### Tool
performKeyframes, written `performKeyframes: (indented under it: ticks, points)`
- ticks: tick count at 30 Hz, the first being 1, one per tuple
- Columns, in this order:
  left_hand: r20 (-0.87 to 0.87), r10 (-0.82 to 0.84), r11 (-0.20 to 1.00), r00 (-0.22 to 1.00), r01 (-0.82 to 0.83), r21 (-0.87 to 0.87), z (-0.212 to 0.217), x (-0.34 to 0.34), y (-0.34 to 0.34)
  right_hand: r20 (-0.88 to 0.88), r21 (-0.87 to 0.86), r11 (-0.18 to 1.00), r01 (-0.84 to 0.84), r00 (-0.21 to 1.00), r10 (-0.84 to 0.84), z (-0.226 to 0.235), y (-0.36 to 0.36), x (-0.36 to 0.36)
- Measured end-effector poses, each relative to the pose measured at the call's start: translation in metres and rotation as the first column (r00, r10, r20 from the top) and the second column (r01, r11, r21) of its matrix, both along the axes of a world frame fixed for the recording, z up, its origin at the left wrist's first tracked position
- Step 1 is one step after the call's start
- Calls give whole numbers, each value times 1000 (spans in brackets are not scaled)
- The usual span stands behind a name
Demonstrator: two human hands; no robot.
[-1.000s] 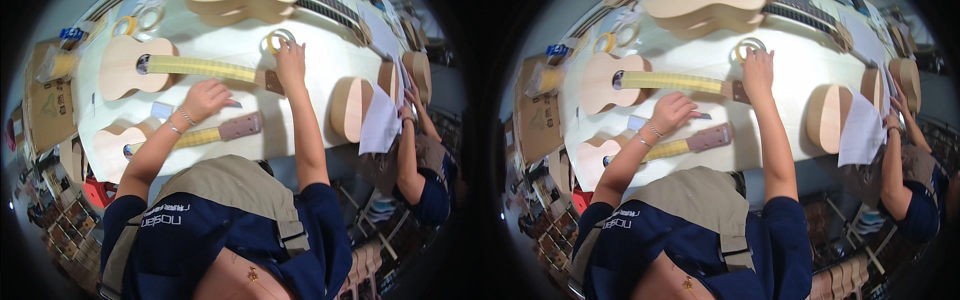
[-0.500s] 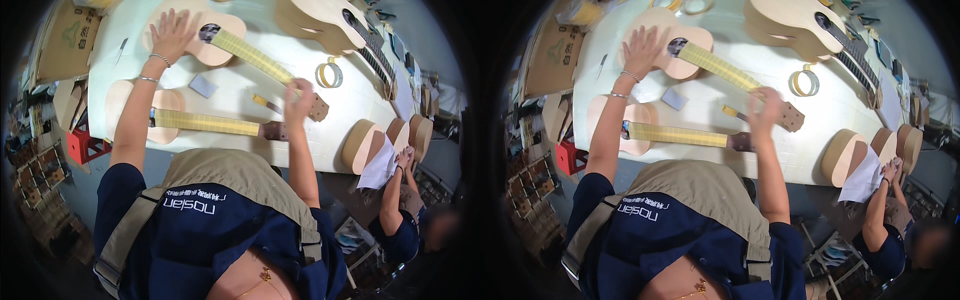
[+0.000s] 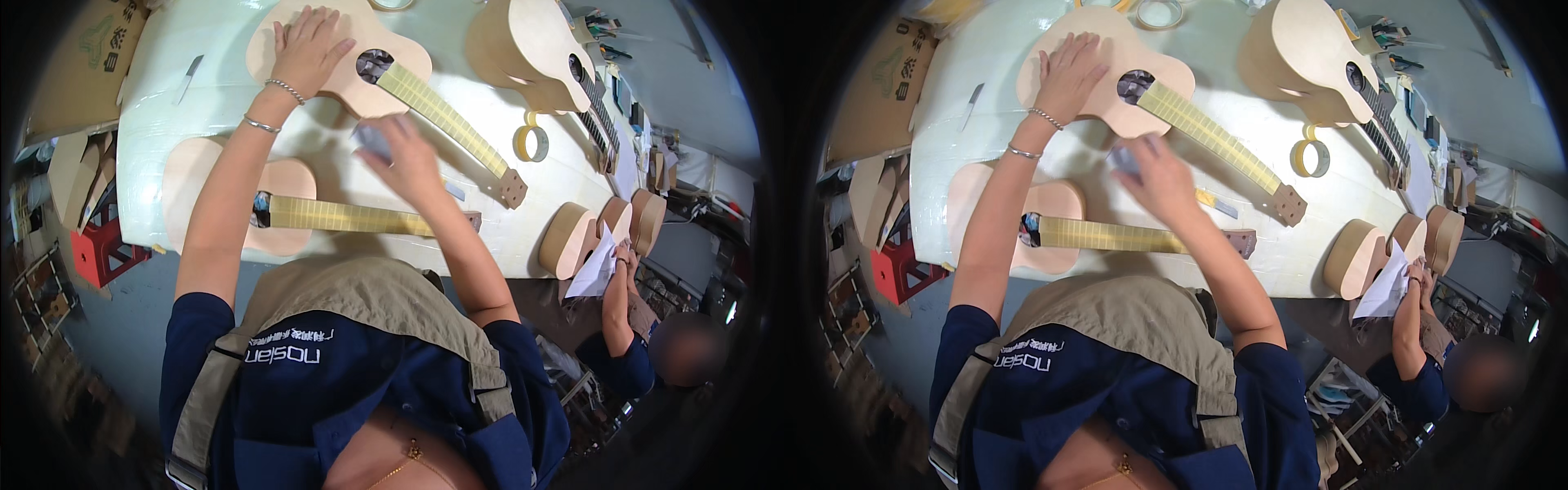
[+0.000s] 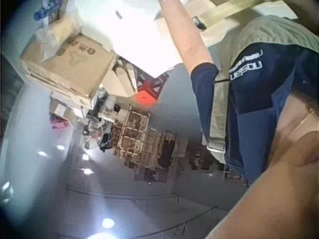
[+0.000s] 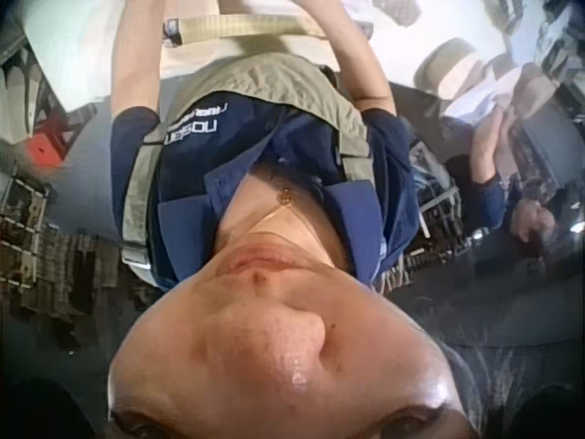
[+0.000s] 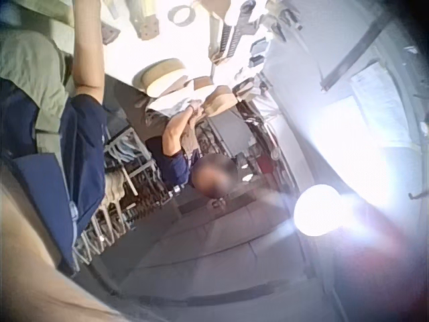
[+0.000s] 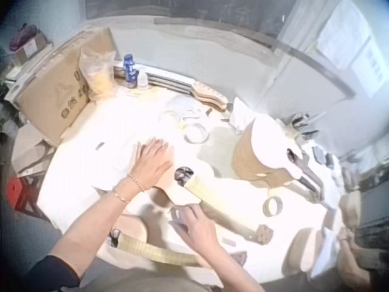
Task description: The person applies yellow tape along the fretboard of several wooden ukuleles, uses a blade to trim the tape at the nut, and wipes the surfaces with a cloth.
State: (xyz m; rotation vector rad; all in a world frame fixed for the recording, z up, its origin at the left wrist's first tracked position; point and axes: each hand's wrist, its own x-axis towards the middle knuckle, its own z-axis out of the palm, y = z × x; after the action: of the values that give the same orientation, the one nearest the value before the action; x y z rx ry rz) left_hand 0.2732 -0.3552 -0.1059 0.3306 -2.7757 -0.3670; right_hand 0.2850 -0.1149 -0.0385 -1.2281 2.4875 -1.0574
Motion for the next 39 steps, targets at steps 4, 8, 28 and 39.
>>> performKeyframes:
  ticks: [4, 8, 28, 39]
  points:
    - [33, 26, 976, 999, -19, -215, 17, -8, 29, -430, 55, 995, 85, 901, -53, -10, -9, -50]
    - [40, 33, 973, 999, -23, -228, 20, -7, 31, -567, 63, 998, 30, 824, 11, -29, -17, -68]
    - [-42, -86, 966, 995, 93, 239, 23, -8, 41, -43, -337, 847, 411, 892, -449, -27, 41, -110]
    - [196, -70, 969, 978, 20, 245, 11, -26, 52, -225, -141, 879, 456, 850, -477, -61, 81, -87]
